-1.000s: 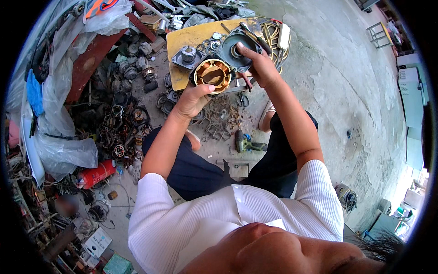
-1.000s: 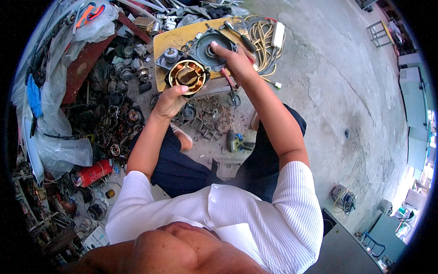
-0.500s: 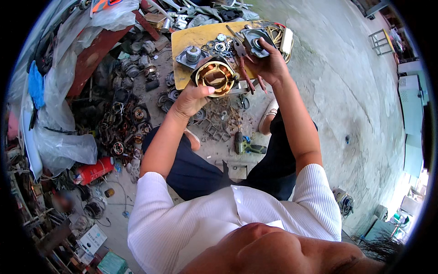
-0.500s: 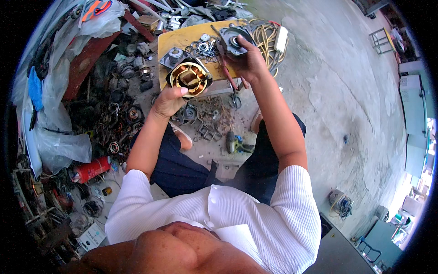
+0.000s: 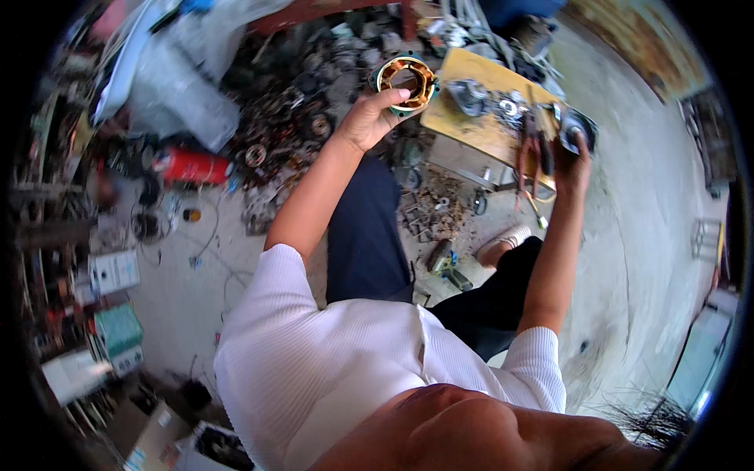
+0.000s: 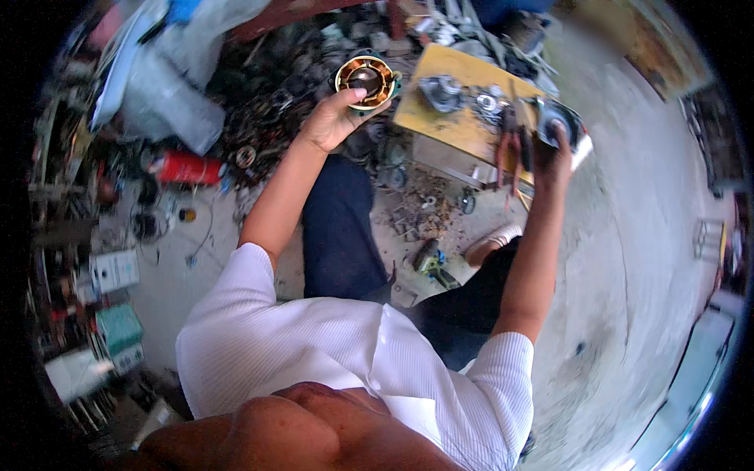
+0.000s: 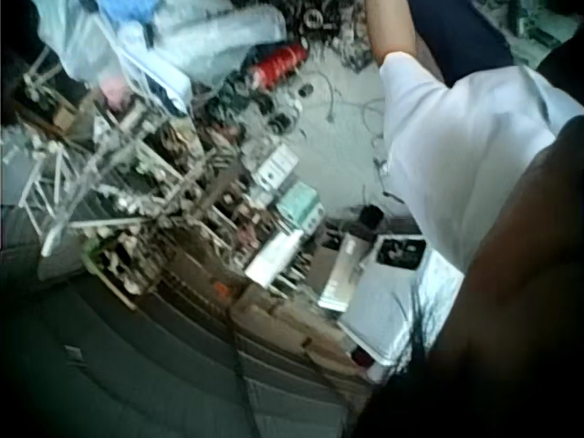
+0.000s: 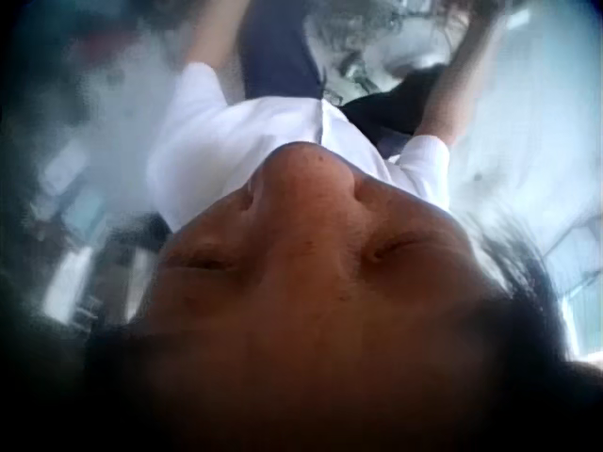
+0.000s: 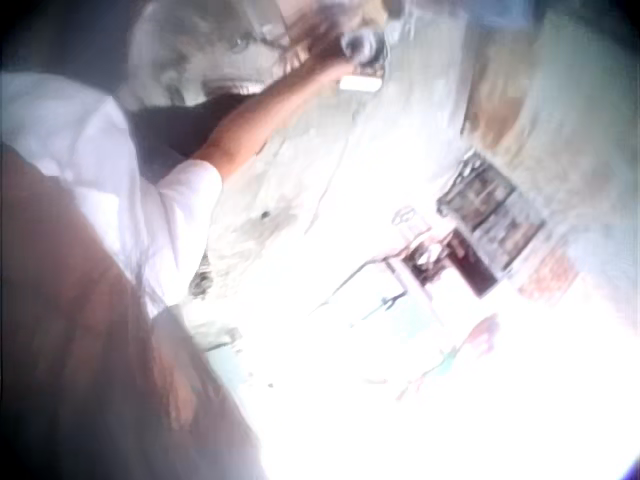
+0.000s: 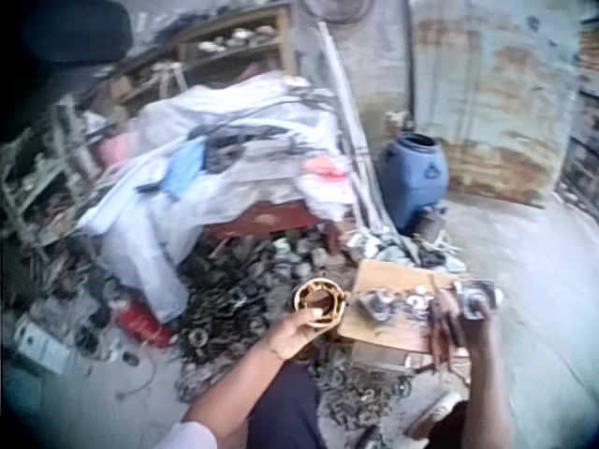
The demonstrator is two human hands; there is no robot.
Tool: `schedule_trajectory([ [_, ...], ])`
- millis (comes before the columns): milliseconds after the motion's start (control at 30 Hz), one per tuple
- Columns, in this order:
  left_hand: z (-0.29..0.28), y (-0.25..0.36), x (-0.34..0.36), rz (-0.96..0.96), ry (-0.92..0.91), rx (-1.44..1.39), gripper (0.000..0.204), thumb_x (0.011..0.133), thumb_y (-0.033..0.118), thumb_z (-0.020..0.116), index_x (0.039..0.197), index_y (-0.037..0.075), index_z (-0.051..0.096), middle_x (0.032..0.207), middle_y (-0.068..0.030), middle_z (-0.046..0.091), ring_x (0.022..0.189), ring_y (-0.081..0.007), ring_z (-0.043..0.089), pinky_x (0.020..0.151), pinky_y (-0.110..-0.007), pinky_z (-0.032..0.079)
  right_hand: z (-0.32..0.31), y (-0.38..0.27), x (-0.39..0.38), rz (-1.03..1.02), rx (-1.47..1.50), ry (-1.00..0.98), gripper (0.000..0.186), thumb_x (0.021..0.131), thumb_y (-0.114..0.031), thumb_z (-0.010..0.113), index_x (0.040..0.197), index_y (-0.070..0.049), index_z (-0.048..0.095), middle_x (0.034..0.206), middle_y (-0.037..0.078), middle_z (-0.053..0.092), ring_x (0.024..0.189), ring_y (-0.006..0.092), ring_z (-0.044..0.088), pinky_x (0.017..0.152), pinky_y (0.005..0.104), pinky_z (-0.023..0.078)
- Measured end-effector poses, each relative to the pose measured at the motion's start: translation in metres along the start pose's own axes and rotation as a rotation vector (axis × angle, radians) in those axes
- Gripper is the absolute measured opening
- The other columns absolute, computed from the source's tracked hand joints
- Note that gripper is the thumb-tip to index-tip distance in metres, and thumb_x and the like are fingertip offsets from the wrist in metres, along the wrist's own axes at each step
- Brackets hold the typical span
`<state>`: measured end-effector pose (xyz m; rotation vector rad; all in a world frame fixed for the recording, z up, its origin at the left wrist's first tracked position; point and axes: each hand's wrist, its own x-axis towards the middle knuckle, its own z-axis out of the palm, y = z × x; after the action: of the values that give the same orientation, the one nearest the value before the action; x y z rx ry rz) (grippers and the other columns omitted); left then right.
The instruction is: The person disassembles and reassembles motor components by hand and using a screwdriver to remove parts.
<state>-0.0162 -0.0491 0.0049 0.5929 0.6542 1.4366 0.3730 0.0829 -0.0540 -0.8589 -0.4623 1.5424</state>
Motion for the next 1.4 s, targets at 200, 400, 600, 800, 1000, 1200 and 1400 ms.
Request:
schedule_trajectory([
  [200, -0.12, -0.005, -0.093, 0.102, 0.546, -0.529, 0.042, 0.086, -0.002, 0.057, 0.127, -0.001, 0.047, 0.129, -0.0192, 0.053, 0.121, -0.0334, 0.053, 0.107, -0.057, 0.044, -0.024, 0.001, 0.008, -0.139, 0.012, -0.043, 0.037, 0.092, -0.018, 0.062, 0.121, 0.003, 0.054, 0.119, 0.019, 0.061, 0.105, 0.034, 0.063, 0.094, 0.0489, 0.052],
  [400, -0.304, -0.137, -0.221, -0.144, 1.114, -0.695, 0.026, 0.092, 0.023, 0.056, 0.113, 0.008, 0.06, 0.11, -0.0134, 0.063, 0.108, -0.0329, 0.057, 0.1, -0.058, 0.045, -0.034, -0.001, -0.013, -0.15, -0.039, -0.04, 0.04, 0.096, -0.017, 0.056, 0.128, 0.005, 0.049, 0.126, 0.021, 0.057, 0.116, 0.0335, 0.057, 0.1, 0.0443, 0.048],
  [600, -0.324, -0.183, -0.247, -0.461, 1.385, -0.678, 0.028, 0.088, 0.034, 0.057, 0.107, 0.014, 0.061, 0.108, -0.011, 0.063, 0.101, -0.0334, 0.059, 0.09, -0.055, 0.049, -0.063, -0.011, -0.041, -0.112, -0.165, 0.127, 0.036, 0.095, -0.02, 0.058, 0.123, 0.003, 0.054, 0.116, 0.017, 0.063, 0.102, 0.0284, 0.064, 0.09, 0.0388, 0.053],
  [800, -0.373, -0.062, -0.181, 0.142, 1.104, -0.372, 0.051, 0.085, 0.035, 0.068, 0.128, 0.012, 0.051, 0.13, -0.0147, 0.053, 0.124, -0.0366, 0.048, 0.099, -0.061, 0.043, -0.08, 0.0, -0.045, -0.097, -0.214, 0.193, 0.033, 0.095, -0.023, 0.06, 0.12, -0.002, 0.058, 0.109, 0.012, 0.066, 0.095, 0.0244, 0.066, 0.086, 0.0367, 0.054],
  [1000, -0.366, 0.02, -0.183, -0.278, 1.323, -0.066, 0.106, 0.076, 0.072, 0.064, 0.153, 0.016, 0.018, 0.16, -0.0115, 0.011, 0.141, -0.0457, 0.019, 0.102, -0.07, 0.032, -0.091, 0.009, -0.047, -0.077, -0.201, 0.186, 0.032, 0.093, -0.024, 0.062, 0.117, -0.003, 0.059, 0.11, 0.011, 0.066, 0.095, 0.0239, 0.066, 0.085, 0.0359, 0.054],
  [1200, -0.388, -0.152, -0.284, -0.49, 1.42, 0.096, 0.093, 0.08, 0.062, 0.064, 0.147, 0.006, 0.032, 0.146, -0.0168, 0.039, 0.135, -0.0337, 0.034, 0.102, -0.056, 0.037, -0.074, 0.033, -0.043, -0.043, -0.169, 0.164, 0.032, 0.092, -0.021, 0.062, 0.118, -0.002, 0.058, 0.112, 0.011, 0.065, 0.097, 0.0248, 0.065, 0.086, 0.0366, 0.053],
  [1400, -0.349, -0.227, -0.333, -0.826, 1.415, -0.007, 0.076, 0.084, 0.051, 0.064, 0.141, 0.007, 0.041, 0.138, -0.015, 0.047, 0.125, -0.0313, 0.043, 0.097, -0.051, 0.041, -0.089, 0.016, -0.04, -0.05, -0.085, 0.12, 0.033, 0.093, -0.026, 0.057, 0.114, -0.002, 0.059, 0.104, 0.012, 0.068, 0.091, 0.0269, 0.067, 0.081, 0.038, 0.054],
])
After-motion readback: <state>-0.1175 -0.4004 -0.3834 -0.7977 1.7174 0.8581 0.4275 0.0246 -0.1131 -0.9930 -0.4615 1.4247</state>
